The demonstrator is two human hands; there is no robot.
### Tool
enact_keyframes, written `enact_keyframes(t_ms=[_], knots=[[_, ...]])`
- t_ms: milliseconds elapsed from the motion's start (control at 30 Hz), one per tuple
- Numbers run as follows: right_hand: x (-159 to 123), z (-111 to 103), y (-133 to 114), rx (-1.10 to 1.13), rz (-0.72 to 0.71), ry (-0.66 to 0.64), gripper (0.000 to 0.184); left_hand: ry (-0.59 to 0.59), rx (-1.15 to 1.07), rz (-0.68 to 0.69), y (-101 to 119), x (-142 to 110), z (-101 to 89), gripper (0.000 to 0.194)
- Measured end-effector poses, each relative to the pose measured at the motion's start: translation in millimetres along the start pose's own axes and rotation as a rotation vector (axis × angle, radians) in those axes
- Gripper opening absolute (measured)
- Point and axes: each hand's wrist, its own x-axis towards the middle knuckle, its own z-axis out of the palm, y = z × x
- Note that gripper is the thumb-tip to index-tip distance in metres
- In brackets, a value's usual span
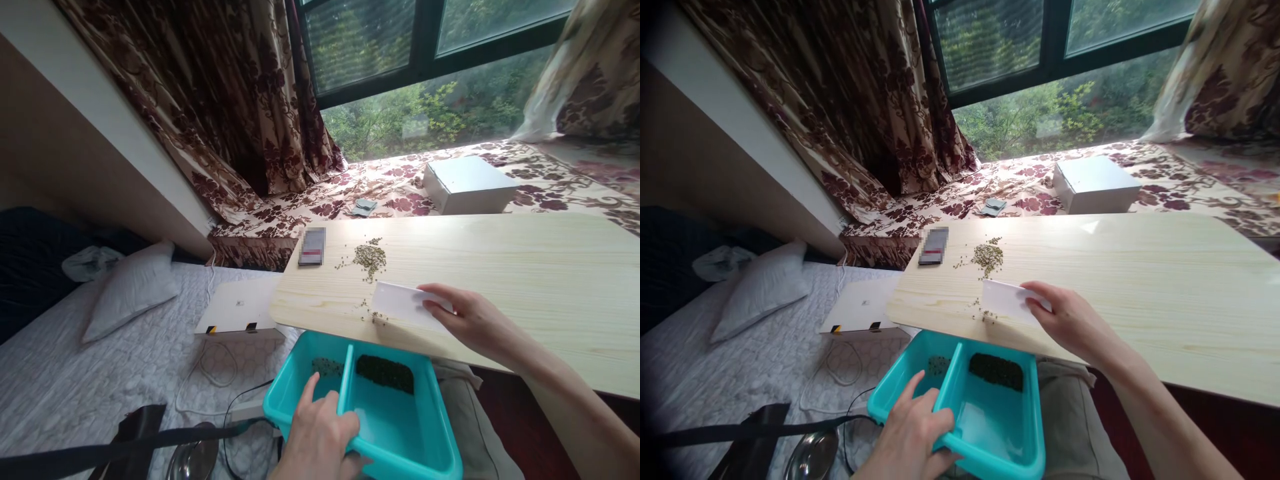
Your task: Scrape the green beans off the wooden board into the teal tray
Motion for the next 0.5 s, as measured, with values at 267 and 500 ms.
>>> enact_keyframes(t_ms=[267, 500], knots=[[-7.1, -0.7, -7.1, -0.022, 0.004, -0.003, 0.038, -0.053, -0.009, -0.042, 4.2, 1.2, -9.6, 0.037], [-9.3, 1.2, -3.7, -0.034, -0.003, 0.007, 0.037, -0.032, -0.065, -0.008, 1.8, 0.1, -14.5, 0.031]])
